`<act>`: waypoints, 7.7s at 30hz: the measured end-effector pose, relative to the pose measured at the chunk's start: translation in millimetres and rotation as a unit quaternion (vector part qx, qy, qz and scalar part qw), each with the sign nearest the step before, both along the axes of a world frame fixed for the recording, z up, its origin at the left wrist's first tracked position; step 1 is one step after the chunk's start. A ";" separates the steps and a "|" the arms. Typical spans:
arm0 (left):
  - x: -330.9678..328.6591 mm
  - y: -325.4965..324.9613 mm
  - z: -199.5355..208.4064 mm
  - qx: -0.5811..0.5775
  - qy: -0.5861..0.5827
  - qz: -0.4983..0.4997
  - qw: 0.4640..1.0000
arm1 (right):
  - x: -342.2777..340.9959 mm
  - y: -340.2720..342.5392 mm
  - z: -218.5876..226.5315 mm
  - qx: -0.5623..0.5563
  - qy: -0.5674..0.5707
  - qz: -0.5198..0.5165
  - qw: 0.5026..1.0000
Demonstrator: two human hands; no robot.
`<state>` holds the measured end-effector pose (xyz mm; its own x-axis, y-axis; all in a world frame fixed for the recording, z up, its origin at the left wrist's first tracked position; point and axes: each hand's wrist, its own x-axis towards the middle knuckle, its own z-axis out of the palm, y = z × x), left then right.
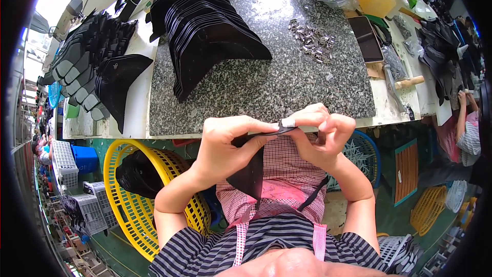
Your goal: The recorder is manually attaching small metal components to black synthetic shoe upper parts at a workbench.
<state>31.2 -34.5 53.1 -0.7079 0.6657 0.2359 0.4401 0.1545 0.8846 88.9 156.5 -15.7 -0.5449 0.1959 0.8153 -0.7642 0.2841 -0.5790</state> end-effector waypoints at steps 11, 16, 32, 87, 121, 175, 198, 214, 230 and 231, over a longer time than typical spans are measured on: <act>10.5 9.2 -1.4 0.038 0.138 0.002 0.990 | 15.1 8.6 16.8 0.088 -0.058 -0.052 0.993; 11.2 8.7 -8.0 0.024 0.159 0.005 0.987 | 9.4 6.3 5.9 0.080 -0.063 -0.014 0.995; 5.1 0.6 -8.3 -0.008 0.304 -0.061 0.951 | 8.0 7.0 -5.1 -0.019 -0.174 0.187 0.967; -154.2 -159.2 9.7 -0.316 0.539 0.288 0.725 | -69.9 122.6 -21.2 0.354 -0.187 -0.324 0.857; 30.9 -4.0 -63.5 0.147 -0.347 -0.103 0.921 | 33.6 7.3 -2.6 -0.097 -0.283 0.274 0.914; -136.3 11.1 -14.7 -0.214 0.484 0.273 0.803 | -7.8 22.6 -30.6 -0.345 -0.299 0.098 0.884; -67.0 2.8 10.7 0.008 -0.277 -0.113 0.954 | -18.5 0.9 11.4 -0.165 -0.196 0.034 0.966; -57.1 5.1 6.5 -0.044 -0.194 -0.145 0.969 | -13.8 0.6 6.9 -0.061 -0.202 -0.025 0.977; -18.0 12.0 -0.8 -0.009 0.301 -0.052 0.952 | -3.8 11.7 -1.6 0.129 0.004 -0.040 0.991; -17.6 11.6 -0.4 -0.003 0.322 -0.061 0.945 | -2.3 9.6 -2.9 0.133 -0.014 -0.038 0.990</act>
